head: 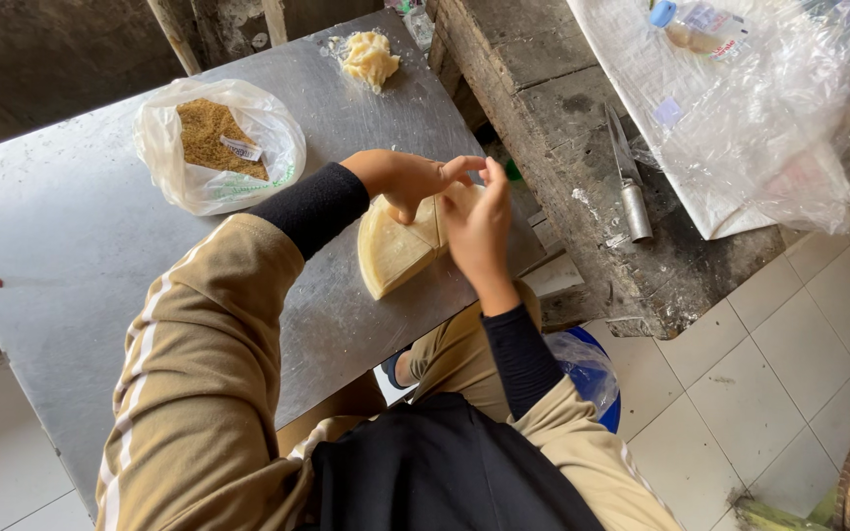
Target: The person cuts a stack of round dough pieces into wedge-shaped sections using a knife and then wraps the cut wedges in plastic wrap by hand.
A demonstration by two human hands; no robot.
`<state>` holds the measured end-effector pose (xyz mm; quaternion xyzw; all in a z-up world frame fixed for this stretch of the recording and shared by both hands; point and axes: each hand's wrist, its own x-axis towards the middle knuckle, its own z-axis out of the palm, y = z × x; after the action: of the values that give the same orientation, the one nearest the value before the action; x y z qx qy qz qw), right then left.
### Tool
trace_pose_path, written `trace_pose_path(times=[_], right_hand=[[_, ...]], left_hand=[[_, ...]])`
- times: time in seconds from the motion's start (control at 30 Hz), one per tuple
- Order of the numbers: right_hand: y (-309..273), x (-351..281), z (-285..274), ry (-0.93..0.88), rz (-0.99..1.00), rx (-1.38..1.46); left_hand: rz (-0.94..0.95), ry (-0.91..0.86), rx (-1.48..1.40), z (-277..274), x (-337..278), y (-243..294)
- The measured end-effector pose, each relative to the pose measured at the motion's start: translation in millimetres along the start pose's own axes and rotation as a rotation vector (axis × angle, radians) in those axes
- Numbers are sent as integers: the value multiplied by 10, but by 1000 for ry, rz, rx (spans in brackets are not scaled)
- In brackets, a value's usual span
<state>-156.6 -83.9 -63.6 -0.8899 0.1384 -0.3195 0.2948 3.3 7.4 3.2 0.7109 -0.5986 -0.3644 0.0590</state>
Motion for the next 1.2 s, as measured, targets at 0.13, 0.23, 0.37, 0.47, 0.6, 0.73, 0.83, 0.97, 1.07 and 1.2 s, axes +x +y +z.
trace_pose_path(times=[0.13, 0.23, 0.37, 0.47, 0.6, 0.73, 0.83, 0.97, 1.07, 1.2], right_hand=[[-55, -165, 254, -88, 18, -290], [-8, -225, 310, -153, 13, -408], [25, -237, 343, -146, 10, -412], [35, -210, 320, -169, 12, -388], [130, -4, 115, -319, 88, -285], [292, 401, -126, -518, 45, -267], [322, 705, -181, -711, 159, -182], [271, 915, -231, -900, 260, -177], [233, 927, -240, -926, 255, -212], [344, 869, -278, -893, 211, -45]], left_hand=[[192, 152, -21, 29, 111, -215], [180, 207, 112, 73, 166, -377], [93, 285, 97, 120, 188, -608], [-122, 441, 63, 225, 152, -617], [-245, 554, -29, 357, 127, -548], [-96, 612, -43, 450, 270, -691], [-69, 613, -76, 454, 343, -738], [-128, 554, -155, 428, 329, -676], [-110, 550, -141, 416, 333, -667], [-72, 573, -63, 459, 375, -675]])
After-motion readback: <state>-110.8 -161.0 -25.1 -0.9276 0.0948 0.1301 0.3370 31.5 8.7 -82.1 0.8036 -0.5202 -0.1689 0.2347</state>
